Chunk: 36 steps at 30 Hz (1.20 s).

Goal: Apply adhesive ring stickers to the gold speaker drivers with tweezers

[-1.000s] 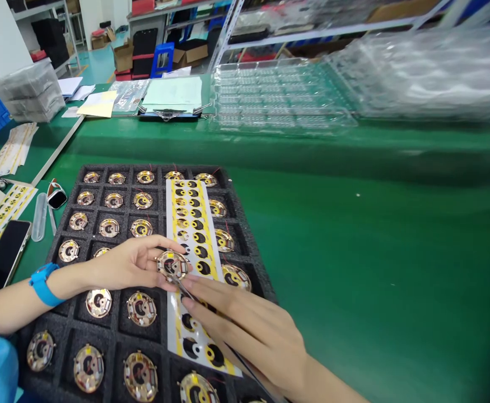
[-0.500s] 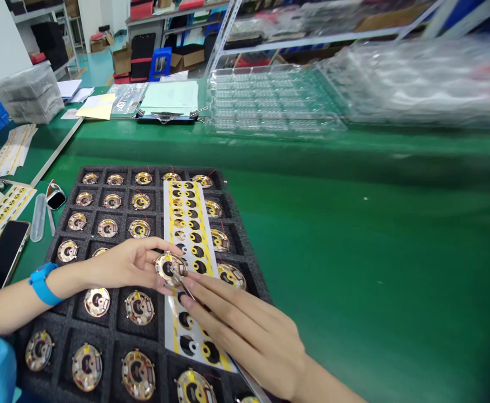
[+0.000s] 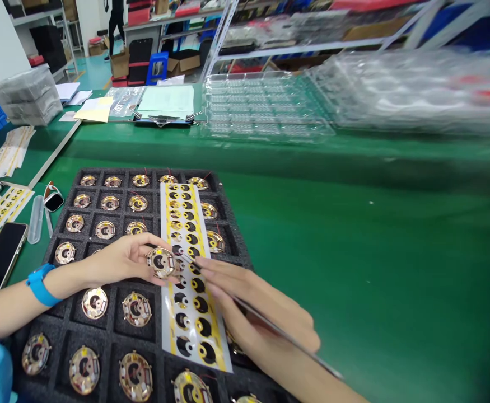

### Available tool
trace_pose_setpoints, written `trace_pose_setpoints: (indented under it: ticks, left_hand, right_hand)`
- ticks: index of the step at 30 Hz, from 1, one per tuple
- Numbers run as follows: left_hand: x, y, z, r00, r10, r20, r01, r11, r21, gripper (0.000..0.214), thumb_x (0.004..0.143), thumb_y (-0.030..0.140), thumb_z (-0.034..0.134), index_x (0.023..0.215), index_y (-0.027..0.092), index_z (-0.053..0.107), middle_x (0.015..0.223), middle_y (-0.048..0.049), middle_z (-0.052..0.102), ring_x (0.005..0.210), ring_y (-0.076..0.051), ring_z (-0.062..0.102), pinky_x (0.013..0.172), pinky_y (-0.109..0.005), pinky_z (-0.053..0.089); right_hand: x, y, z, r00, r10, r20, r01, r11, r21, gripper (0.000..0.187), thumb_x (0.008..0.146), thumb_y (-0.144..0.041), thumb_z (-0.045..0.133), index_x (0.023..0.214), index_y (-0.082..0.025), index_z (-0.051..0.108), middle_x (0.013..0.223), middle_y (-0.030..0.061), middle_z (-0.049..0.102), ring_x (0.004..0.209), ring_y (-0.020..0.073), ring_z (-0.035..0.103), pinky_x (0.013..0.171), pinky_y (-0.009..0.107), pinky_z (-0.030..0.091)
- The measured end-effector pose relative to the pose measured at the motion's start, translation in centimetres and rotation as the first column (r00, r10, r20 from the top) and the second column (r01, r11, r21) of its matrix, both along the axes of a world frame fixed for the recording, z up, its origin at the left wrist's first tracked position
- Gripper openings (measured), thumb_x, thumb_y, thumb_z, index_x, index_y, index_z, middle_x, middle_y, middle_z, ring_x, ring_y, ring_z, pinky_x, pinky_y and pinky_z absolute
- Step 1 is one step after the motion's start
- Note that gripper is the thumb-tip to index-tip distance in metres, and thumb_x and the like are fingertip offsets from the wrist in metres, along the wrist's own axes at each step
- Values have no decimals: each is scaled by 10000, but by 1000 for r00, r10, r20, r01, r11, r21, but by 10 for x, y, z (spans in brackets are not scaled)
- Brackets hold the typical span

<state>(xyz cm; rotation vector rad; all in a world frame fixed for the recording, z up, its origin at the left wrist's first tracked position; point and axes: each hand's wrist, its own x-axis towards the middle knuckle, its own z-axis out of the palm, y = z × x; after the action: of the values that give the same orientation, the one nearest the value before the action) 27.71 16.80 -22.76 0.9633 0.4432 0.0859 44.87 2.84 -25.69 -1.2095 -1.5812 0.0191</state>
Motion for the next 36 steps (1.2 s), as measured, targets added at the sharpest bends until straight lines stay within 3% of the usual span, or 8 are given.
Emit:
trace_pose_setpoints:
  ticks: [3,7,15,21,36]
  left_hand:
    - [0,3,0,996,79,-46,-77,996,44,333,730,27,673,1021,151,568,924,-38,721,855,-147,728,788,-244,556]
    - [8,13,1,980,191,-61,-185,978,98,309,761,19,634,1029,146,545,886,-43,727,820,-146,730,801,-265,559]
    - [43,39,-5,943,302,-143,-277,945,172,336,773,-105,500,1010,132,526,909,-56,717,757,-131,731,903,-322,545]
    - [37,44,-14,968,245,-55,-234,960,157,323,779,-64,540,1038,129,529,1009,-91,704,824,-162,729,946,-390,531]
    - [39,44,-16,966,249,-75,-235,959,162,316,762,-59,551,1012,134,547,980,-64,699,803,-124,711,867,-314,559]
  right_hand:
    - [12,10,2,983,-47,-178,40,998,-46,244,887,-71,602,1004,-262,700,971,26,710,890,198,689,767,327,603]
    - [34,32,-3,924,-115,-365,17,965,-263,65,883,-278,671,888,-244,726,903,22,717,805,194,701,705,295,615]
    - [46,62,-16,861,-84,-501,-131,916,-378,445,793,-624,713,861,-184,711,882,77,723,783,232,715,706,323,630]
    - [47,59,-18,814,-88,-574,-189,895,-405,464,768,-636,735,876,-186,704,898,79,721,841,237,712,789,344,622]
    - [51,59,-22,700,-82,-710,-302,867,-397,382,724,-534,825,888,-197,749,928,70,726,853,216,716,825,296,612]
